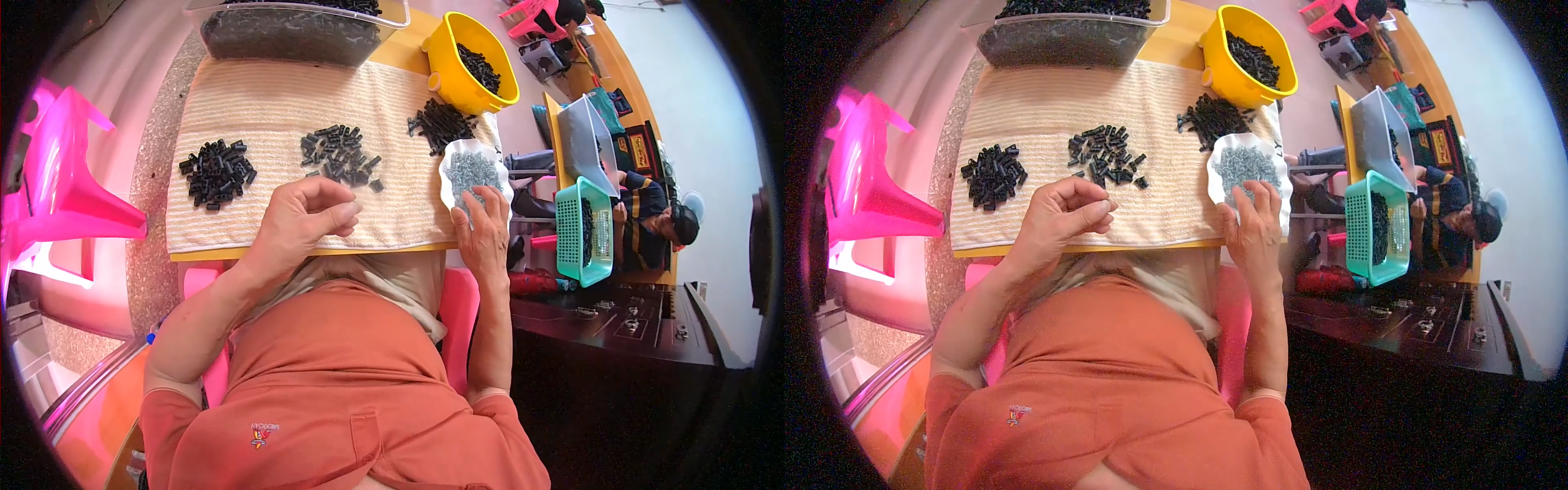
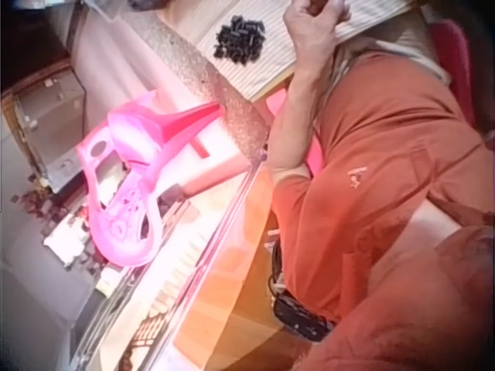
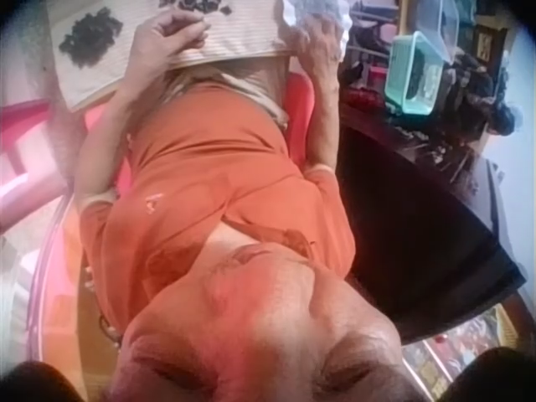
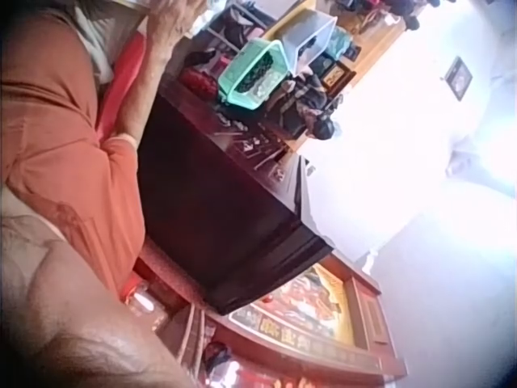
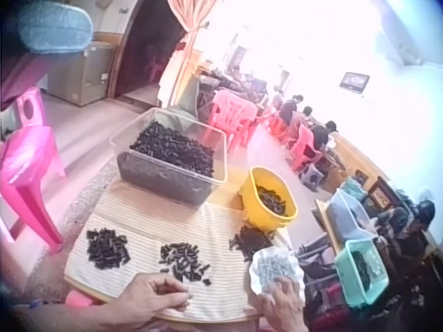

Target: The person assembles small plastic components by inserting metal pins into black plastic connectors by hand.

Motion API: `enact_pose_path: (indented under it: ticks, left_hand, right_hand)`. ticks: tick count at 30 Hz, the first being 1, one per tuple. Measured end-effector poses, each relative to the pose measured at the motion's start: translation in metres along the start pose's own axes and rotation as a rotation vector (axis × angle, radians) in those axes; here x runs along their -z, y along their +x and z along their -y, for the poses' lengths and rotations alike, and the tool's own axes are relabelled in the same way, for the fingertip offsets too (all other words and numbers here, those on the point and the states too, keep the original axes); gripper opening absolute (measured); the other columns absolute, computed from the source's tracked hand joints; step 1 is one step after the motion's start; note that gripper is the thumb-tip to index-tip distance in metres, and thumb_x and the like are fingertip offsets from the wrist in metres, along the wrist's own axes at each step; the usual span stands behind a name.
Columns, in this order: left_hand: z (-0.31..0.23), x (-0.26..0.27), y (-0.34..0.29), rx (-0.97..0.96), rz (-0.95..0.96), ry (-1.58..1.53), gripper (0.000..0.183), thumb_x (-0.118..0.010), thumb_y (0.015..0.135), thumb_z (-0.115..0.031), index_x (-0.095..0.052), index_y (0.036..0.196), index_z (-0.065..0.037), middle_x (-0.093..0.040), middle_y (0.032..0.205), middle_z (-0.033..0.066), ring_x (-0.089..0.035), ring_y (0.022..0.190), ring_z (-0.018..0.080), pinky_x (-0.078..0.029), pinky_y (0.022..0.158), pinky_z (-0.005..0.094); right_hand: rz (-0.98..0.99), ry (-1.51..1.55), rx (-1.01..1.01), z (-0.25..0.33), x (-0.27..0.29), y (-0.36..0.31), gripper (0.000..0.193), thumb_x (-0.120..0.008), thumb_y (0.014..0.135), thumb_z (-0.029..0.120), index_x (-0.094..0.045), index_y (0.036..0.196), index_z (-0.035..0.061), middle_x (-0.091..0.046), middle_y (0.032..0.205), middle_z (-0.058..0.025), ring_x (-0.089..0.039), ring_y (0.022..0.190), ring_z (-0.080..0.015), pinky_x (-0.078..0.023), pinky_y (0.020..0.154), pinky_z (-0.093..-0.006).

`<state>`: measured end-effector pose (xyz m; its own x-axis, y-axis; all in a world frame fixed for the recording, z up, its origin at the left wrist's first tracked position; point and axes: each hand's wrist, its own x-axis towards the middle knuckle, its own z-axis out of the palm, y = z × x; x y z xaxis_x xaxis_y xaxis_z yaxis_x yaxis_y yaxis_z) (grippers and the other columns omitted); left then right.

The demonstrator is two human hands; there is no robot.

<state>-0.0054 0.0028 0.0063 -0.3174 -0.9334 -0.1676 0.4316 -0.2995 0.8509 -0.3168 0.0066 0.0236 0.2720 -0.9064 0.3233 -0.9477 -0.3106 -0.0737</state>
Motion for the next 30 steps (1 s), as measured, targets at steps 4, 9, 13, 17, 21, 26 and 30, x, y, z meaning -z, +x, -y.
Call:
enact_pose_path:
  ticks: [4,9,13,17,21,26,30]
  left_hand:
    - [0.0,0.0,0.0,-0.001,0.008,0.01,0.012,-0.068,0.091,-0.007,-0.066,0.1,0.001,-0.068,0.085,0.0056,-0.064,0.076,0.0099,-0.055,0.07,0.0245]
    - [0.0,-0.001,-0.001,0.004,-0.002,0.007,0.012,-0.068,0.091,-0.007,-0.066,0.099,0.001,-0.068,0.085,0.0055,-0.064,0.076,0.0097,-0.055,0.07,0.0244]
    - [0.002,0.001,0.0,0.014,0.004,0.034,0.013,-0.069,0.091,-0.008,-0.066,0.1,0.001,-0.068,0.086,0.0054,-0.064,0.076,0.0095,-0.055,0.07,0.0242]
    - [0.003,0.001,0.0,0.014,0.005,0.034,0.014,-0.069,0.091,-0.009,-0.066,0.1,0.001,-0.068,0.086,0.0055,-0.065,0.076,0.0098,-0.056,0.071,0.0243]
    - [0.003,0.001,0.0,0.018,0.003,0.036,0.014,-0.069,0.091,-0.009,-0.066,0.1,0.001,-0.068,0.087,0.0056,-0.065,0.077,0.0101,-0.056,0.071,0.0245]
    - [0.002,0.001,0.0,0.026,0.002,0.042,0.014,-0.07,0.091,-0.009,-0.066,0.1,0.0,-0.068,0.087,0.0058,-0.065,0.077,0.0104,-0.056,0.071,0.0246]
    - [0.002,0.0,0.0,0.026,0.001,0.039,0.014,-0.07,0.091,-0.009,-0.066,0.1,0.001,-0.068,0.086,0.0057,-0.065,0.077,0.0104,-0.056,0.071,0.0247]
  right_hand:
    - [0.002,-0.019,0.004,-0.002,-0.004,0.0,0.028,-0.065,0.091,0.019,-0.063,0.11,-0.0012,-0.055,0.119,-0.0187,-0.047,0.119,-0.0402,-0.042,0.099,-0.0475]
    - [-0.017,0.011,0.018,0.0,-0.006,0.001,0.027,-0.065,0.09,0.019,-0.064,0.108,-0.0014,-0.057,0.116,-0.0182,-0.048,0.117,-0.04,-0.042,0.098,-0.0469]
    - [-0.028,0.053,0.027,-0.002,-0.008,0.0,0.029,-0.067,0.089,0.02,-0.064,0.108,-0.0015,-0.057,0.116,-0.0181,-0.048,0.117,-0.0393,-0.043,0.098,-0.0464]
    - [-0.039,-0.012,0.029,0.0,-0.011,0.001,0.031,-0.067,0.089,0.023,-0.063,0.11,-0.0008,-0.055,0.12,-0.0179,-0.048,0.118,-0.0392,-0.043,0.098,-0.0464]
    - [-0.042,-0.018,0.041,-0.001,-0.014,-0.001,0.035,-0.066,0.09,0.025,-0.062,0.112,-0.0011,-0.054,0.122,-0.018,-0.047,0.119,-0.0396,-0.042,0.1,-0.0466]
    - [-0.121,-0.061,0.026,0.003,-0.012,-0.002,0.036,-0.065,0.091,0.027,-0.063,0.114,-0.0011,-0.053,0.124,-0.0184,-0.045,0.122,-0.0411,-0.041,0.101,-0.0478]
    - [-0.067,-0.045,0.014,0.001,-0.013,-0.005,0.034,-0.066,0.091,0.026,-0.064,0.112,-0.0008,-0.053,0.125,-0.0183,-0.044,0.123,-0.0413,-0.041,0.101,-0.0482]
